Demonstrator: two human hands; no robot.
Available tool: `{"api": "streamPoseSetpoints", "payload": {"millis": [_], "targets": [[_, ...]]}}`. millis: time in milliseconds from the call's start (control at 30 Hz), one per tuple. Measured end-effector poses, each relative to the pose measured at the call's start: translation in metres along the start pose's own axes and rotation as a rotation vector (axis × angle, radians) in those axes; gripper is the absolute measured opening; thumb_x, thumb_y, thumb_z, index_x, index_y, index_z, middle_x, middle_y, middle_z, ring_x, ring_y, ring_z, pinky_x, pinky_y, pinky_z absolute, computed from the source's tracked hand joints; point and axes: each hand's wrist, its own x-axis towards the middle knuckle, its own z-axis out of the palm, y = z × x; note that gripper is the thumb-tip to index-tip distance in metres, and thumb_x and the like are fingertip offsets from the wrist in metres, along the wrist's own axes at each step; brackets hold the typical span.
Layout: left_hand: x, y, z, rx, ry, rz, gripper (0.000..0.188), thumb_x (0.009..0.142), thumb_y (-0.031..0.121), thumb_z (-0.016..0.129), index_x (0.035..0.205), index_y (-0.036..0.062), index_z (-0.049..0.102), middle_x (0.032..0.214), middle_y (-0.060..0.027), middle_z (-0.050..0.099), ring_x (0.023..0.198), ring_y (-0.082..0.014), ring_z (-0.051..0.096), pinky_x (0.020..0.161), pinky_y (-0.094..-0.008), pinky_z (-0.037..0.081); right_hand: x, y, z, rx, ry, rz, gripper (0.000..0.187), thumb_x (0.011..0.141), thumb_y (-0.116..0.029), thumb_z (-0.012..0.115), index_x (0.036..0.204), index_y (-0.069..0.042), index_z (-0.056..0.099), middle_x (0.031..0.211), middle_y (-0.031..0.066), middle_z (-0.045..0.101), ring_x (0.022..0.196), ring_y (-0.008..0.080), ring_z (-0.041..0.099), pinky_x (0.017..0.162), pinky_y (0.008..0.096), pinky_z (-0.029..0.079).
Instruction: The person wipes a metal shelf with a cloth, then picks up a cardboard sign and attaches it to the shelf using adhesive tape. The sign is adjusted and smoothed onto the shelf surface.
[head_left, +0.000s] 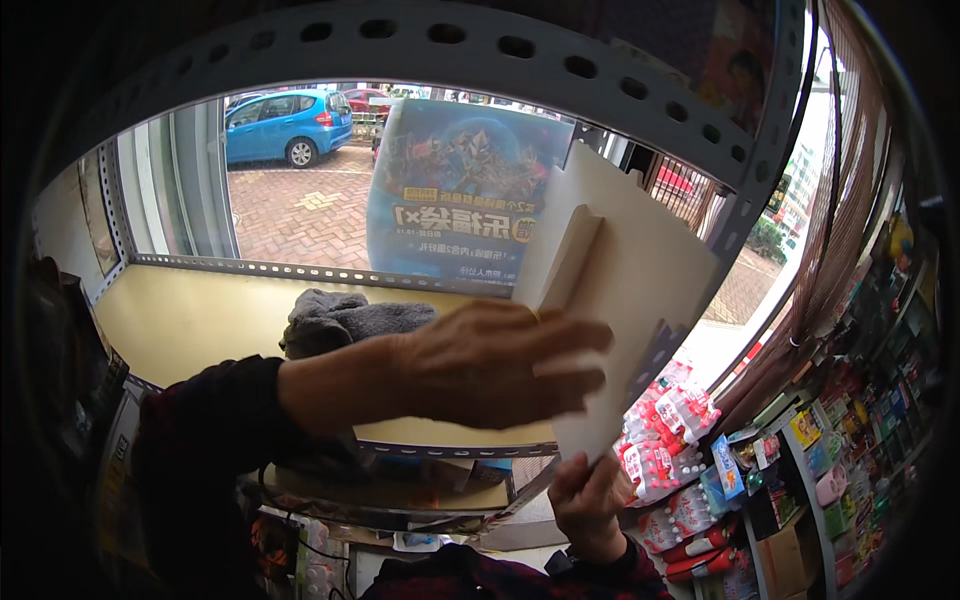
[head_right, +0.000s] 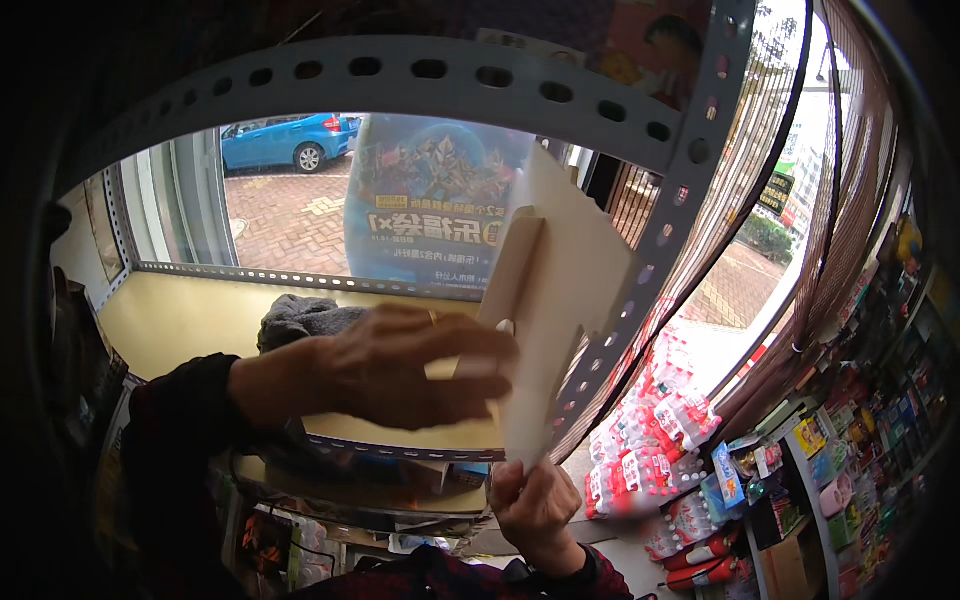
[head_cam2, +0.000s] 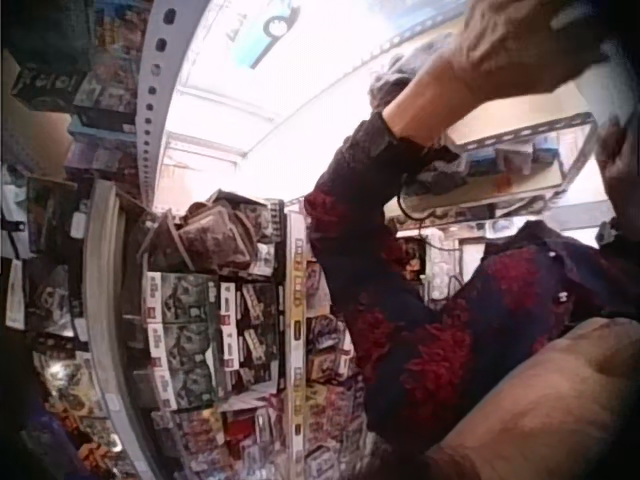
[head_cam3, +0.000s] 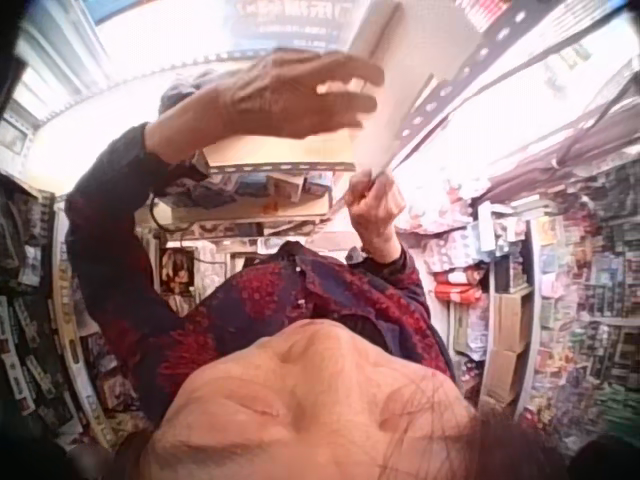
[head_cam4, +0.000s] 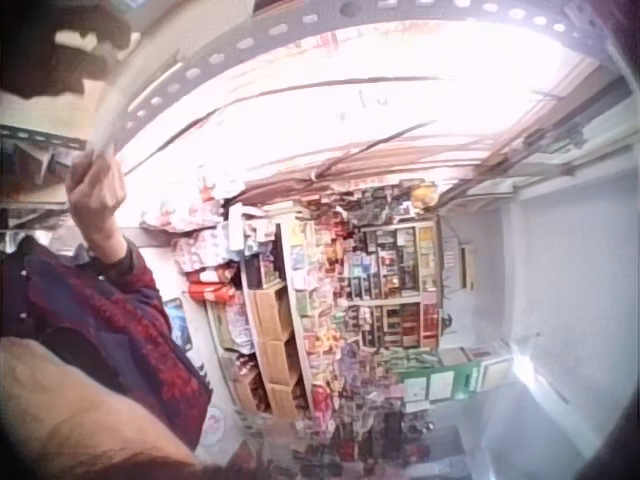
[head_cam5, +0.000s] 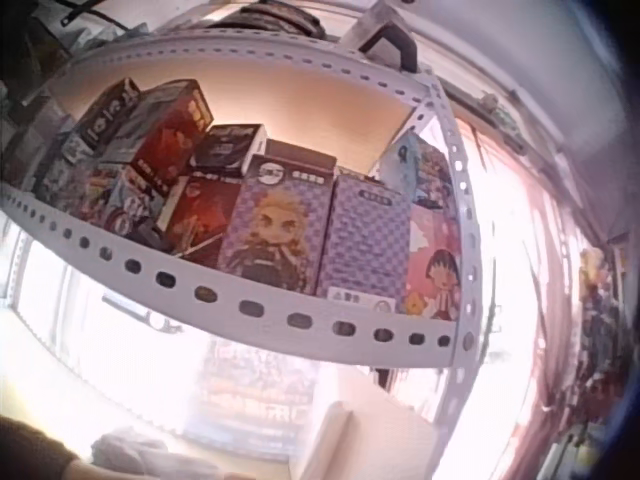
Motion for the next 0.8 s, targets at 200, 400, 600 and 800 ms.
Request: {"api": "streamPoseSetpoints", "payload": {"millis": [200, 400, 600, 800], "targets": [[-0.021, -0.051, -0.02, 0.055, 0.462, -0.804, 0.049, 0.088, 0.009, 0.05, 0.133, 0.0066, 0.031, 0.131, -0.0242, 0.037, 0.119, -0.036, 0.042, 0.097, -0.0415, 0.038, -0.026, -0.002, -0.031, 0.03, 0.166, 0.051, 0.026, 0.087, -0.014, 0.047, 0.094, 0.01, 0.046, 0.067, 0.0157, 0.054, 0.05, 0.0264, 0.054, 0.044, 0.0333, 0.043], [-0.046, -0.072, -0.048, -0.933, -0.045, -1.268, 0.06, 0.092, 0.026, 0.05, 0.14, 0.0066, 0.022, 0.134, -0.0186, 0.039, 0.113, -0.0282, 0.045, 0.093, -0.0475, 0.04, -0.04, -0.011, -0.027, 0.069, 0.284, 0.319, 0.031, 0.095, -0.024, 0.039, 0.095, 0.006, 0.047, 0.078, 0.0124, 0.051, 0.06, 0.017, 0.047, 0.049, 0.0264, 0.038], [-0.065, -0.081, -0.037, -1.069, 0.003, -1.218, 0.054, 0.091, 0.012, 0.048, 0.141, 0.0171, 0.027, 0.121, -0.0182, 0.045, 0.1, -0.0248, 0.049, 0.079, -0.0461, 0.051, -0.038, -0.028, -0.02, 0.075, 0.309, 0.336, 0.022, 0.093, -0.017, 0.038, 0.092, 0.004, 0.041, 0.073, 0.0131, 0.051, 0.053, 0.0144, 0.047, 0.04, 0.0232, 0.035], [-0.046, -0.085, -0.007, -1.02, -0.028, -1.242, 0.054, 0.091, 0.023, 0.049, 0.14, 0.0188, 0.026, 0.123, -0.0158, 0.042, 0.102, -0.0247, 0.047, 0.083, -0.0481, 0.046, -0.053, -0.032, -0.017, -0.158, 0.228, -0.026, 0.018, 0.089, -0.011, 0.04, 0.089, 0.005, 0.033, 0.077, 0.0197, 0.052, 0.058, 0.0224, 0.054, 0.044, 0.028, 0.041]]}}
